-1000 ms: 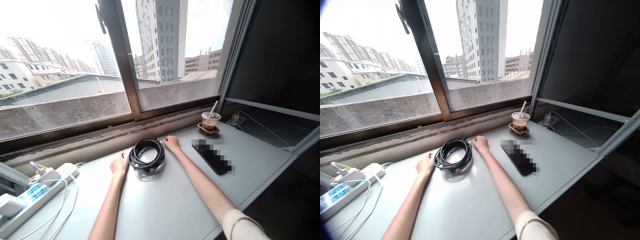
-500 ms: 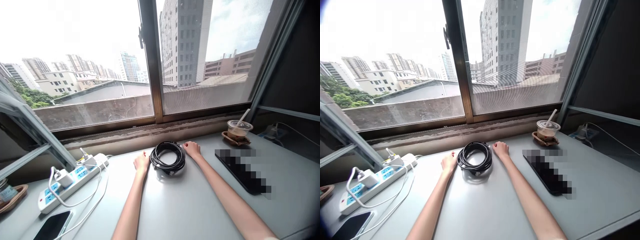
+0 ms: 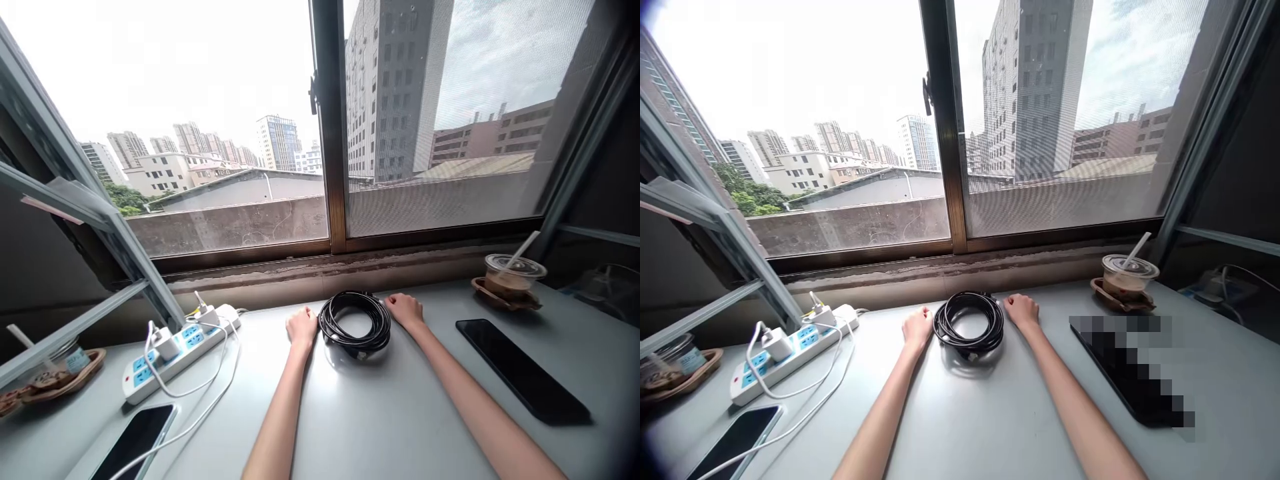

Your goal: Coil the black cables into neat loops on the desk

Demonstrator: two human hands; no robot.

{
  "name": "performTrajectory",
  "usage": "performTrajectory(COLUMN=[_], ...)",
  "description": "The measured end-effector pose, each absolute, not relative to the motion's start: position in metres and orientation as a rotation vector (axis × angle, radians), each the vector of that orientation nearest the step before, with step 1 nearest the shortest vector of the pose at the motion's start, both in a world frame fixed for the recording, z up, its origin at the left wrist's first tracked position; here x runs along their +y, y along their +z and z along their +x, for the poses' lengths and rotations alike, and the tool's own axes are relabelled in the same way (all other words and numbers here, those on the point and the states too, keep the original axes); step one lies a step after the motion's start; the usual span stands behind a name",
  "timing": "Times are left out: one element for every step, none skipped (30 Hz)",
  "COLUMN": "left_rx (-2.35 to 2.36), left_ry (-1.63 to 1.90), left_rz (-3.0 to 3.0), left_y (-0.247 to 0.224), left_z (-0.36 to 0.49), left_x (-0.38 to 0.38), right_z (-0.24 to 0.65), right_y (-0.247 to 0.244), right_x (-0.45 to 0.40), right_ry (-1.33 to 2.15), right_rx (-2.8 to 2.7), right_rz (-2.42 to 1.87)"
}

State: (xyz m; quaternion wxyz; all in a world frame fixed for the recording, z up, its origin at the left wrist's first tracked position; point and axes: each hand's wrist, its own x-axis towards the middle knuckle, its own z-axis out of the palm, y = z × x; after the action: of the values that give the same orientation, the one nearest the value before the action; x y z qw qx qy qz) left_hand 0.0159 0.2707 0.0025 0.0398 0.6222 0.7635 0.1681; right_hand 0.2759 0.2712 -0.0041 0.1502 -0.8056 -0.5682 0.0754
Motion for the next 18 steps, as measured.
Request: performTrajectory(left_rx=[2.341,2.342,2.343,2.344,2.344,2.345,2.345,2.347,2.349,2.350,2.352,2.353,2.355,2.356,2.357,2.359,2.360,2.358], left_ry=[0.515,0.514,0.513,0.512,0.511,0.510,0.509,0.508,0.507,0.506,0.503,0.498,0.491,0.482,0.472,0.460,0.448,0.436], left_rz=[1.905,1.904,1.905,1.906,1.908,1.910,1.912,1.914,1.916,1.917,1.918,1.919,1.917,1.914,1.912,1.909,1.908,1.909], left_y=[0.0029,0.0032,0.0034,0.0036,0.0036,0.0035,0.0033,0.0031,0.0029,0.0028,0.0029,0.0031,0.0036,0.0043,0.0053,0.0064,0.0076,0.0088], left_z=[0.0160,0.0160,0.0160,0.0160,0.0158,0.0157,0.0154,0.0152,0.0150,0.0148,0.0148,0.0149,0.0151,0.0154,0.0157,0.0161,0.0163,0.0165], left_x=[0.2703,0.2700,0.2698,0.2696,0.2696,0.2696,0.2697,0.2698,0.2701,0.2703,0.2704,0.2705,0.2706,0.2706,0.2707,0.2709,0.2714,0.2721], right_z=[0.2758,0.2757,0.2756,0.2755,0.2754,0.2753,0.2751,0.2750,0.2750,0.2750,0.2751,0.2753,0.2756,0.2759,0.2762,0.2766,0.2771,0.2775], right_y=[-0.0040,-0.0037,-0.0034,-0.0030,-0.0026,-0.0021,-0.0018,-0.0015,-0.0014,-0.0014,-0.0015,-0.0018,-0.0023,-0.0028,-0.0034,-0.0040,-0.0047,-0.0053], right_x=[0.2710,0.2708,0.2705,0.2702,0.2700,0.2697,0.2695,0.2694,0.2694,0.2696,0.2700,0.2705,0.2712,0.2721,0.2731,0.2742,0.2754,0.2768], right_ry=[0.218,0.220,0.223,0.226,0.228,0.229,0.230,0.231,0.231,0.231,0.232,0.233,0.233,0.233,0.231,0.228,0.227,0.228], right_rx=[-1.630,-1.628,-1.627,-1.627,-1.628,-1.628,-1.630,-1.631,-1.633,-1.635,-1.638,-1.640,-1.643,-1.646,-1.648,-1.650,-1.652,-1.649], right_rz=[-2.314,-2.313,-2.312,-2.311,-2.308,-2.306,-2.304,-2.303,-2.304,-2.305,-2.308,-2.311,-2.313,-2.315,-2.316,-2.316,-2.314,-2.315])
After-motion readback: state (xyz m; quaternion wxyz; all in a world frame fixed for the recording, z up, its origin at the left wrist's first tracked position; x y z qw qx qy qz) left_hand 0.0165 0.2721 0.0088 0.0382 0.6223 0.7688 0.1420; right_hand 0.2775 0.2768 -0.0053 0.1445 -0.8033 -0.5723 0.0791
